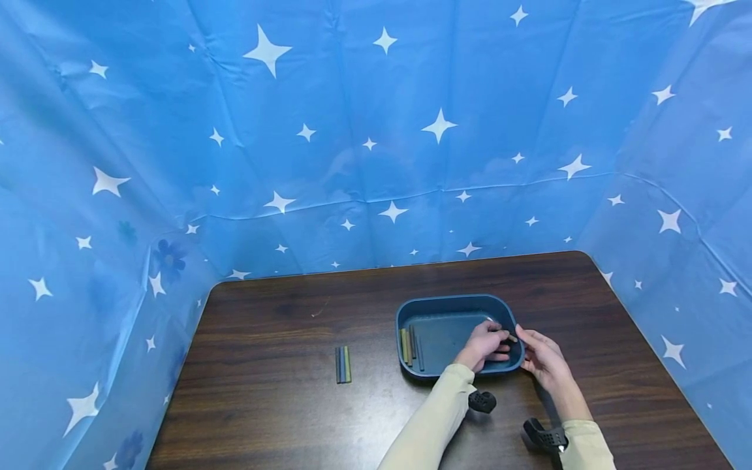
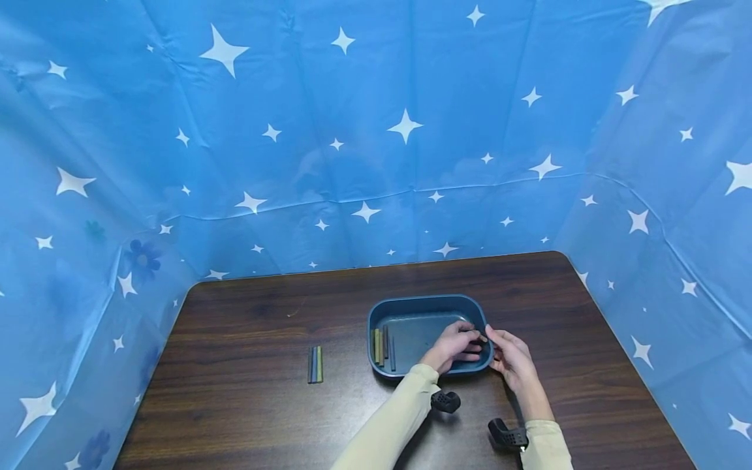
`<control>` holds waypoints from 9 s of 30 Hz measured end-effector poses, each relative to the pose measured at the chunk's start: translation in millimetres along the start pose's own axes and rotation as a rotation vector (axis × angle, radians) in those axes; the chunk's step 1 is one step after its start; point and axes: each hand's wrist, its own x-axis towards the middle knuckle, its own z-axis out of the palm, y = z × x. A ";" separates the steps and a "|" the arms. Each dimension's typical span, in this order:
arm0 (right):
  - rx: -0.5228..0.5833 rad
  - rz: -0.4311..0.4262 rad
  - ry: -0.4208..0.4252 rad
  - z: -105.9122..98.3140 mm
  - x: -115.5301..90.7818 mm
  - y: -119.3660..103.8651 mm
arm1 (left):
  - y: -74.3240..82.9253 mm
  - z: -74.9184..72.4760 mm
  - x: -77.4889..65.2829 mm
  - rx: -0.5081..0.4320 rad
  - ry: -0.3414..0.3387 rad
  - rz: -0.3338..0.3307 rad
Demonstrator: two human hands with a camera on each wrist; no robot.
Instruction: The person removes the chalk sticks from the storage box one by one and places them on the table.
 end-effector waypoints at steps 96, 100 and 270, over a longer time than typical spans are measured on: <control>-0.011 0.010 0.011 3.2 -3.1 2.5 | -32.1 -327.6 -145.3 0.747 0.817 0.210; -0.008 0.002 0.010 3.3 -2.0 2.9 | -34.5 -327.6 -140.8 0.761 0.845 0.219; -0.119 -0.049 0.042 9.8 -3.7 4.0 | 24.0 -283.2 -121.7 -0.098 0.403 0.333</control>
